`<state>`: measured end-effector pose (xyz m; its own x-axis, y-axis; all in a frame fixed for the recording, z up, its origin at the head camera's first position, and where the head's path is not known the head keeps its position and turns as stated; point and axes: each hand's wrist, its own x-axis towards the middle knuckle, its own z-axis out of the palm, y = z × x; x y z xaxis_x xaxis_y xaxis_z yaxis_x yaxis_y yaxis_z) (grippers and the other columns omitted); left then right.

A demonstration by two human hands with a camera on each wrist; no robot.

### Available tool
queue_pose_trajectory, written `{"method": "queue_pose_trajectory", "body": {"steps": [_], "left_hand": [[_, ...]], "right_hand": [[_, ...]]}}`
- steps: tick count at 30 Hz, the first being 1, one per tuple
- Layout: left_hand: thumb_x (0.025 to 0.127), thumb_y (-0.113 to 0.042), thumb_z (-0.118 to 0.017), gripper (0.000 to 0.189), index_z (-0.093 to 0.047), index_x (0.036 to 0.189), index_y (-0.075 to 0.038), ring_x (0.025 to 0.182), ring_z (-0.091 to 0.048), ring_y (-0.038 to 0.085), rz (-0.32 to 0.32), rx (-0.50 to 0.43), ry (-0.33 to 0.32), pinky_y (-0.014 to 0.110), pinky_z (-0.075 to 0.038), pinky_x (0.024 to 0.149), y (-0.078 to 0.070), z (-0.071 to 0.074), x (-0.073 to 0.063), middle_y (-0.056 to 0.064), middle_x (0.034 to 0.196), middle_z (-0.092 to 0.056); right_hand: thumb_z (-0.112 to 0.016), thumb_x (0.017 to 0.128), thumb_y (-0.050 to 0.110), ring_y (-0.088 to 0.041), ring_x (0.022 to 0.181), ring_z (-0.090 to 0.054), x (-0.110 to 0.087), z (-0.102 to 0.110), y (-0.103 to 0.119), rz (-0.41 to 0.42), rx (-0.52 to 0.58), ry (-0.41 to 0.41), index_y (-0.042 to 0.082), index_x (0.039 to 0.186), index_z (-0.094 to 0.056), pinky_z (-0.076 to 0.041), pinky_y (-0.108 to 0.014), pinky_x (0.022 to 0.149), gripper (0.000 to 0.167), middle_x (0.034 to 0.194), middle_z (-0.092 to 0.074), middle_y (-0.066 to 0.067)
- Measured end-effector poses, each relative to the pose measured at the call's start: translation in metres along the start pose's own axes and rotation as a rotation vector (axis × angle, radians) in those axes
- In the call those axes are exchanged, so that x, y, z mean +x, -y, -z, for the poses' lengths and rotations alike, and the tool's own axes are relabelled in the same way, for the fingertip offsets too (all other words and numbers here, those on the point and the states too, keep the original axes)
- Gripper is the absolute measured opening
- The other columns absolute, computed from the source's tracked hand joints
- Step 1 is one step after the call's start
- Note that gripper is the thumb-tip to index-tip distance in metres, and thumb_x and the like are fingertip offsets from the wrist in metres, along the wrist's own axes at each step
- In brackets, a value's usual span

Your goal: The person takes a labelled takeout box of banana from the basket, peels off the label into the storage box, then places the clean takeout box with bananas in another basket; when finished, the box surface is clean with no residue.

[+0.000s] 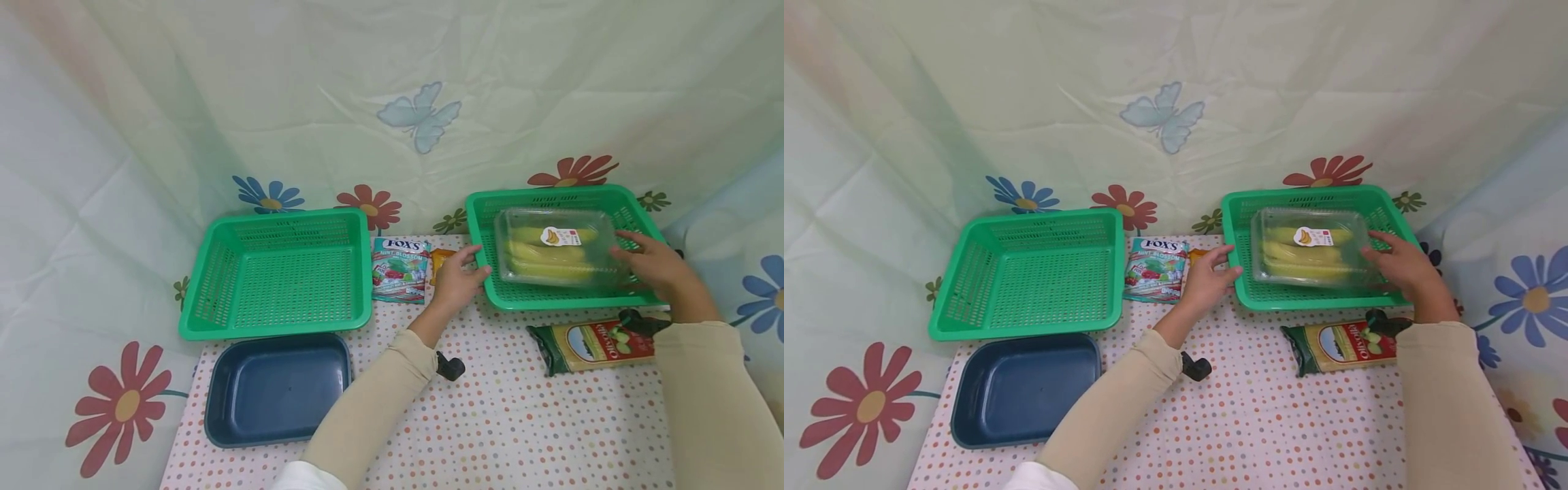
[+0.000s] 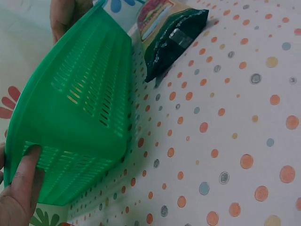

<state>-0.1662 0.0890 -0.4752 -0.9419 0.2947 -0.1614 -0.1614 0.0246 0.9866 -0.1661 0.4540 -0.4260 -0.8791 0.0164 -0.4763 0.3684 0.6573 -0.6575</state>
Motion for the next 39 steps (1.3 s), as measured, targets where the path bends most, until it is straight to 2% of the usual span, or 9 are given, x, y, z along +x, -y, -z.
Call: {"method": "queue_pose_trajectory", "body": {"steps": [4, 7, 13, 17, 21, 23, 26, 31, 39], "left_hand": [[0.099, -0.015, -0.069, 0.05, -0.056, 0.146, -0.026, 0.116, -0.069, 0.022, -0.001, 0.02, -0.002, 0.031, -0.063, 0.076, -0.001, 0.0, -0.002, 0.012, 0.151, -0.053], [0.098, -0.016, -0.069, 0.05, -0.057, 0.145, -0.027, 0.114, -0.07, 0.021, 0.0, 0.024, -0.003, 0.038, -0.063, 0.08, -0.001, 0.0, -0.002, 0.012, 0.151, -0.054], [0.097, -0.015, -0.071, 0.05, -0.057, 0.144, -0.027, 0.112, -0.07, 0.021, -0.013, 0.052, -0.009, 0.046, -0.063, 0.083, -0.001, 0.0, 0.001, 0.01, 0.149, -0.056], [0.097, -0.017, -0.072, 0.052, -0.057, 0.145, -0.027, 0.111, -0.07, 0.017, -0.009, 0.084, -0.001, 0.037, -0.064, 0.079, -0.001, 0.001, 0.003, 0.009, 0.149, -0.057], [0.096, -0.014, -0.072, 0.052, -0.057, 0.145, -0.022, 0.108, -0.072, 0.02, -0.001, 0.07, 0.024, 0.038, -0.064, 0.079, -0.004, 0.004, 0.005, 0.013, 0.149, -0.057], [0.096, -0.012, -0.072, 0.053, -0.056, 0.146, -0.018, 0.109, -0.072, 0.024, -0.002, 0.059, 0.039, 0.043, -0.063, 0.083, -0.005, 0.006, 0.006, 0.016, 0.149, -0.057], [0.096, -0.012, -0.073, 0.058, -0.052, 0.15, -0.016, 0.116, -0.07, 0.027, -0.016, 0.097, 0.053, 0.042, -0.062, 0.087, -0.008, 0.008, 0.007, 0.017, 0.148, -0.057], [0.096, -0.024, -0.074, 0.064, -0.048, 0.154, -0.02, 0.131, -0.061, 0.02, -0.041, 0.272, 0.073, 0.027, -0.057, 0.094, -0.009, 0.012, 0.011, 0.01, 0.147, -0.06], [0.096, -0.029, -0.073, 0.067, -0.045, 0.156, -0.022, 0.13, -0.062, 0.017, -0.073, 0.402, 0.112, 0.032, -0.054, 0.103, -0.012, 0.023, 0.02, 0.01, 0.141, -0.064]], "right_hand": [[-0.03, 0.108, 0.053, -0.065, 0.141, -0.02, -0.002, -0.001, 0.002, 0.016, 0.033, 0.004, 0.011, 0.162, 0.011, -0.047, -0.067, 0.101, 0.08, 0.16, 0.001, -0.045], [-0.031, 0.107, 0.053, -0.064, 0.14, -0.024, -0.006, -0.001, 0.003, 0.045, 0.024, -0.018, 0.014, 0.163, 0.008, -0.059, -0.053, 0.089, 0.079, 0.16, -0.005, -0.045], [-0.032, 0.107, 0.053, -0.055, 0.128, -0.035, -0.017, -0.005, 0.004, 0.088, 0.043, -0.099, 0.021, 0.165, 0.002, -0.059, -0.026, 0.072, 0.074, 0.158, -0.021, -0.04], [-0.035, 0.105, 0.056, -0.035, 0.117, -0.046, -0.027, -0.006, 0.003, 0.106, 0.077, -0.17, 0.032, 0.165, -0.006, -0.055, -0.018, 0.069, 0.071, 0.139, -0.049, -0.006], [-0.041, 0.104, 0.055, 0.0, 0.097, -0.049, -0.039, -0.007, 0.006, 0.118, 0.138, -0.205, 0.038, 0.164, -0.011, -0.056, -0.016, 0.07, 0.069, 0.11, -0.047, 0.031], [-0.043, 0.104, 0.053, 0.009, 0.091, -0.049, -0.045, -0.008, 0.01, 0.127, 0.16, -0.215, 0.038, 0.164, -0.013, -0.057, -0.016, 0.069, 0.068, 0.105, -0.048, 0.035], [-0.047, 0.104, 0.049, 0.012, 0.086, -0.057, -0.056, -0.009, 0.016, 0.129, 0.219, -0.225, 0.039, 0.163, -0.017, -0.059, -0.019, 0.068, 0.067, 0.105, -0.05, 0.035], [-0.048, 0.104, 0.048, 0.007, 0.083, -0.061, -0.073, -0.015, 0.019, 0.118, 0.241, -0.271, 0.043, 0.162, -0.018, -0.06, -0.023, 0.066, 0.065, 0.11, -0.048, 0.028], [-0.044, 0.105, 0.051, -0.008, 0.087, -0.05, -0.092, -0.023, 0.024, 0.108, 0.075, -0.346, 0.048, 0.16, -0.016, -0.058, -0.023, 0.062, 0.062, 0.117, -0.048, 0.013]]}}
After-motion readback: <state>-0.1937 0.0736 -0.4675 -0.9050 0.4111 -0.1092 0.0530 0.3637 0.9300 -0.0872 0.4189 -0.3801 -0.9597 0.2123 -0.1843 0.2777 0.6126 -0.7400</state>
